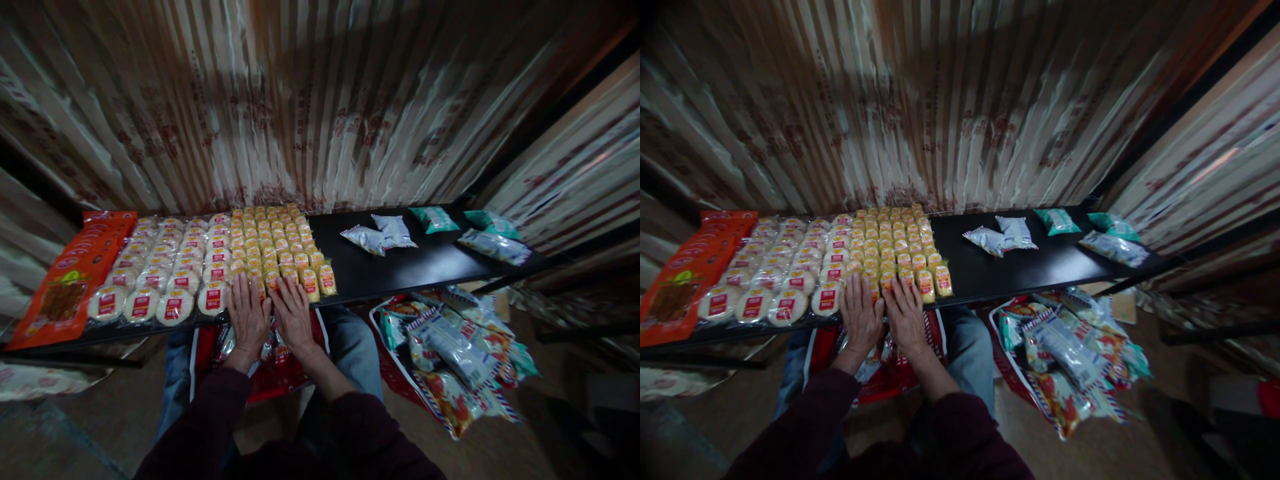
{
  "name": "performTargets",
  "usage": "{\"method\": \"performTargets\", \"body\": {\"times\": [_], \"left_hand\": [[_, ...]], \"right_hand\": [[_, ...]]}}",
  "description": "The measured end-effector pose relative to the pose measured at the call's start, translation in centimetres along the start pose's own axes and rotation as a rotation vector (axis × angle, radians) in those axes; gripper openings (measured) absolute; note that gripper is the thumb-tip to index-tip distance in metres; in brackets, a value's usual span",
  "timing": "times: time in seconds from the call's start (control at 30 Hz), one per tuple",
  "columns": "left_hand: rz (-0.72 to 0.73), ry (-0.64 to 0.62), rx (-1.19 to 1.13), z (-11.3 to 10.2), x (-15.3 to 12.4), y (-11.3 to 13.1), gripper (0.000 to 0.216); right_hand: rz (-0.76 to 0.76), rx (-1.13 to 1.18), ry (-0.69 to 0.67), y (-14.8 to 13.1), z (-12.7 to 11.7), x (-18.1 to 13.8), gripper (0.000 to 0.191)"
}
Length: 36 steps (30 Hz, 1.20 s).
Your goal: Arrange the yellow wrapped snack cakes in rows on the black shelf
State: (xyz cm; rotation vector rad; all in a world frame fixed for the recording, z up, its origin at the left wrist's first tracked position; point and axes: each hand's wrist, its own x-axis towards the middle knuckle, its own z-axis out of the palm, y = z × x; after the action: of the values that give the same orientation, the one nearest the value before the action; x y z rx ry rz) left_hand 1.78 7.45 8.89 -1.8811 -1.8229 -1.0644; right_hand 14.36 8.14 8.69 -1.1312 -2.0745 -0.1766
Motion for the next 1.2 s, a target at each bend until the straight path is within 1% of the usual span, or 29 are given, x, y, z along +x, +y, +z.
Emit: {"method": "performTargets", "body": {"times": [0.13, 0.23, 0.37, 0.5, 0.6, 0.7, 0.87, 1.0, 1.2], "left_hand": [[-0.006, -0.03, -0.012, 0.1, 0.1, 0.1, 0.054], [-0.022, -0.044, -0.029, 0.2, 0.0, 0.1, 0.053], [-0.027, 0.0, -0.03, 0.3, 0.0, 0.1, 0.054], [-0.029, 0.03, -0.044, 0.4, -0.1, 0.0, 0.056], [-0.02, 0.021, -0.054, 0.5, -0.2, 0.0, 0.056], [0.006, 0.025, -0.047, 0.5, -0.1, 0.0, 0.055], [0.054, 0.035, -0.01, 0.1, 0.4, 0.3, 0.058], [0.06, 0.018, 0.006, -0.1, 0.6, 0.5, 0.063], [0.043, 0.008, -0.021, -0.2, 0.9, 0.5, 0.062]], "right_hand": [[0.001, 0.03, -0.014, 0.2, 0.4, -0.1, 0.046], [-0.001, 0.036, -0.031, 0.4, 0.7, -0.2, 0.046], [-0.008, 0.015, -0.04, 0.5, 0.6, -0.3, 0.042], [-0.006, -0.012, -0.047, 0.2, -0.2, -0.5, 0.042], [0.043, -0.038, -0.038, 0.1, -1.0, -0.6, 0.045], [0.134, -0.085, 0.008, 0.6, -1.5, -0.4, 0.048], [0.234, -0.1, 0.05, 1.5, -1.5, 0.6, 0.049], [0.198, -0.067, 0.008, 1.9, -1.3, 1.2, 0.047], [0.153, -0.087, -0.018, 2.7, -1.6, 1.7, 0.048]]}}
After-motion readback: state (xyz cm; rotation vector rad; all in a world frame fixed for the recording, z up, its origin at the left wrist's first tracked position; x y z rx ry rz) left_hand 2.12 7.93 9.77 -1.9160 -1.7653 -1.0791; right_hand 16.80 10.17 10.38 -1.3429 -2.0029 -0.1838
